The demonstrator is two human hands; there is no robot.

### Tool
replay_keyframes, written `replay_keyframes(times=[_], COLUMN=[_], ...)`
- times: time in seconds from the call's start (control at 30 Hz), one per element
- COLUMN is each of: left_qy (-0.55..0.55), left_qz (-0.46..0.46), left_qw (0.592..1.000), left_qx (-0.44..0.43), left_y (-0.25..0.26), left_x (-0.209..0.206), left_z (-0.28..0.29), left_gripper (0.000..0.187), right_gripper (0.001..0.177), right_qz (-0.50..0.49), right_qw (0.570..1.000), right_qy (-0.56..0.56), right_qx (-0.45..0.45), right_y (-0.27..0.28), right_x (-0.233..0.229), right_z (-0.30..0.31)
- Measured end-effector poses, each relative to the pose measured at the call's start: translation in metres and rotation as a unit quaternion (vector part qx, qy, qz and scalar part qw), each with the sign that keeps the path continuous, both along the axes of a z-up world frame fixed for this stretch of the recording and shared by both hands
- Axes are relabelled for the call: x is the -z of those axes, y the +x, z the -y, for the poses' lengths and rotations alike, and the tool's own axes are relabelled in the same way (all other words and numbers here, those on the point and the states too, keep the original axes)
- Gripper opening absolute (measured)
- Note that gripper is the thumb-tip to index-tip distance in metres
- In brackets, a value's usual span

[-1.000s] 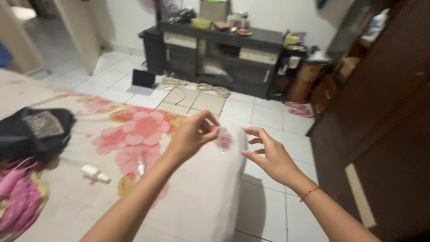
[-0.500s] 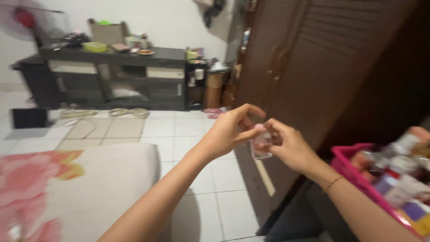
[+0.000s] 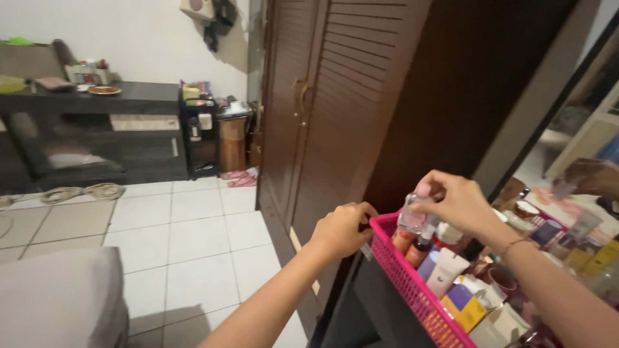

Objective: The person organizes cosmetics by picking up various bottles and tubes from a bed and placing them into an organizer basket, then arranges the items inside the baskets by hand.

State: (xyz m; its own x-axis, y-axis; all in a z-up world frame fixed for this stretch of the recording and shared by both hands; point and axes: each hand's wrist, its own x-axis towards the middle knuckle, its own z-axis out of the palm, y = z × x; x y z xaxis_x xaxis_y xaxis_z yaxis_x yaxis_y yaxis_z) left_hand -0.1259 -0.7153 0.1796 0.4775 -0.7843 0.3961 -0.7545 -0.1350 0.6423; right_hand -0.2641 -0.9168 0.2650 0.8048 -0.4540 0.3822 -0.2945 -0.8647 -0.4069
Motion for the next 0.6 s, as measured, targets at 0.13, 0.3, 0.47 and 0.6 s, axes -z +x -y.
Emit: replay_keyframes(times=[0.13,0.3,0.47,0.6], left_qy=[0.037,0.050,0.048,0.040], left_qz=[-0.017,-0.024,-0.025,-0.041], left_qw=[0.999,0.998,0.998,0.998], left_qx=[-0.027,-0.030,-0.033,-0.038], left_y=[0.005,0.012,0.015,0.019], left_x=[0.011,0.022,0.026,0.029], left_z=[0.037,0.057,0.062,0.065], left_gripper=[0.034,0.033,0.030,0.029], right_gripper=[0.035,0.019,0.016,0.016], right_qz=[-0.042,-0.119,-0.149,-0.134], right_qw=[0.997,0.990,0.985,0.979], right_qy=[-0.070,-0.026,0.044,-0.002], right_qx=[-0.014,-0.070,-0.071,-0.152], right_y=[0.013,0.027,0.035,0.048], right_x=[0.026,0.042,0.045,0.047], right_z=[0.033,0.048,0.039,0.042])
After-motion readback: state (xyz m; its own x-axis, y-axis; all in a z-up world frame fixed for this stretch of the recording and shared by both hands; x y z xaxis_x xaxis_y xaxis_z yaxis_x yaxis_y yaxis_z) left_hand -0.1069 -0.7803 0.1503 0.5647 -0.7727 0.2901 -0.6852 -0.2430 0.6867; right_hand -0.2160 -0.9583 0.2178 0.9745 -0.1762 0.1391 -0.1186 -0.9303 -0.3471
